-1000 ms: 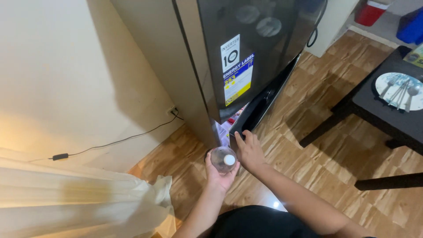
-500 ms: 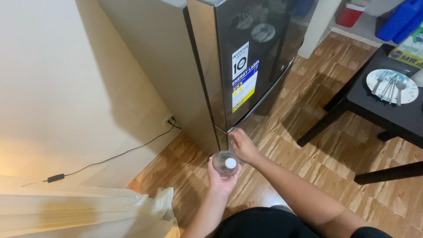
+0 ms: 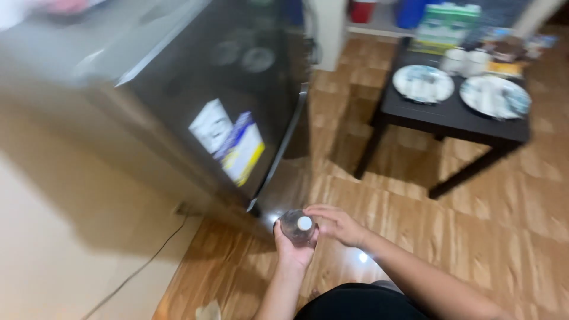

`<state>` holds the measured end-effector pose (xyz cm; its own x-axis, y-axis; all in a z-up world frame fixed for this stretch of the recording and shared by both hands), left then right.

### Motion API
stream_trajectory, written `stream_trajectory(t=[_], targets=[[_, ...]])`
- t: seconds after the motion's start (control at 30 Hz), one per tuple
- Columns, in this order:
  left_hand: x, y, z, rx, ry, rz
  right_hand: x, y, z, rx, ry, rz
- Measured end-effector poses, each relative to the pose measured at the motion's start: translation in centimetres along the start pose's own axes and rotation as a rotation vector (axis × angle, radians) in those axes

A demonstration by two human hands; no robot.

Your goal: The person takes a bottle from the fridge, places it on a table, opens a food container, and arranges plates and utensils on several dining tables.

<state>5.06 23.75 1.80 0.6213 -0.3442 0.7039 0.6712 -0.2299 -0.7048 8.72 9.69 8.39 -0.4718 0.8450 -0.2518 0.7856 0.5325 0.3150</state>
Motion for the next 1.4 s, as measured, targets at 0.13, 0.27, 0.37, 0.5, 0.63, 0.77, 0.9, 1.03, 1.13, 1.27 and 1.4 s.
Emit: stream_trajectory(t=[0.13, 0.27, 0.37, 0.5, 0.63, 0.77, 0.9, 1.03, 1.13, 1.27, 1.4], targets=[[3.5, 4.4, -6.7, -0.131, 0.062, -0.317, -5.0, -4.9, -3.2, -0.055, -0.138, 0.037], [10.0, 2.5, -14.0, -0.243, 0.161, -0.051, -11.5, -9.1, -3.8, 0.071, -0.338, 0.210], [13.8, 2.8, -20.8, -0.350, 0.335, -0.092, -16.8, -13.0, -4.3, 0.149, -0.372, 0.376], [17.6, 3.5, -30.3, -0.550, 0.501, -0.196, -23.4, -18.5, -5.0, 0.161, -0.525, 0.608], [19.5, 4.3, -39.3, -0.724, 0.614, -0.242, -29.3, -25.3, -7.5, 0.173, -0.628, 0.832], [22.1, 2.3, -47.1, -0.858, 0.932, -0.230, -34.5, -32.7, -9.5, 0.312, -0.707, 1.014], [24.3, 2.3, -53.5, -0.995, 1.228, -0.355, -38.2, -37.8, -12.5, 0.291, -0.875, 1.151], [24.6, 7.7, -60.0, -1.273, 1.386, -0.584, -42.4, -41.7, -12.9, 0.408, -0.920, 1.250], [25.7, 10.8, -64.3, -1.352, 1.640, -0.587, -46.1, -45.1, -12.2, 0.497, -0.911, 1.417], [27.0, 19.3, -70.6, -1.073, 1.875, -0.777, -51.4, -48.3, -12.4, 0.601, -0.828, 1.678], [33.2, 24.2, -76.4, -0.282, 2.114, -1.478, -56.4, -49.6, -13.1, 0.707, -0.811, 1.799]])
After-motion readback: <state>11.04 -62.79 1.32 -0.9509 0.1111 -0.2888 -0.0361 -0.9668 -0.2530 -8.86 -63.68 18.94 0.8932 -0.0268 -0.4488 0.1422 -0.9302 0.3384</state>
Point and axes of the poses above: each hand's wrist, its own y-axis towards the middle knuckle, its own x-axis out of the palm, z = x × y, the point moved 6 cm from there along y, towards the middle knuckle, and after that the axes turned 2 degrees about -x, right-handed, at the moved point
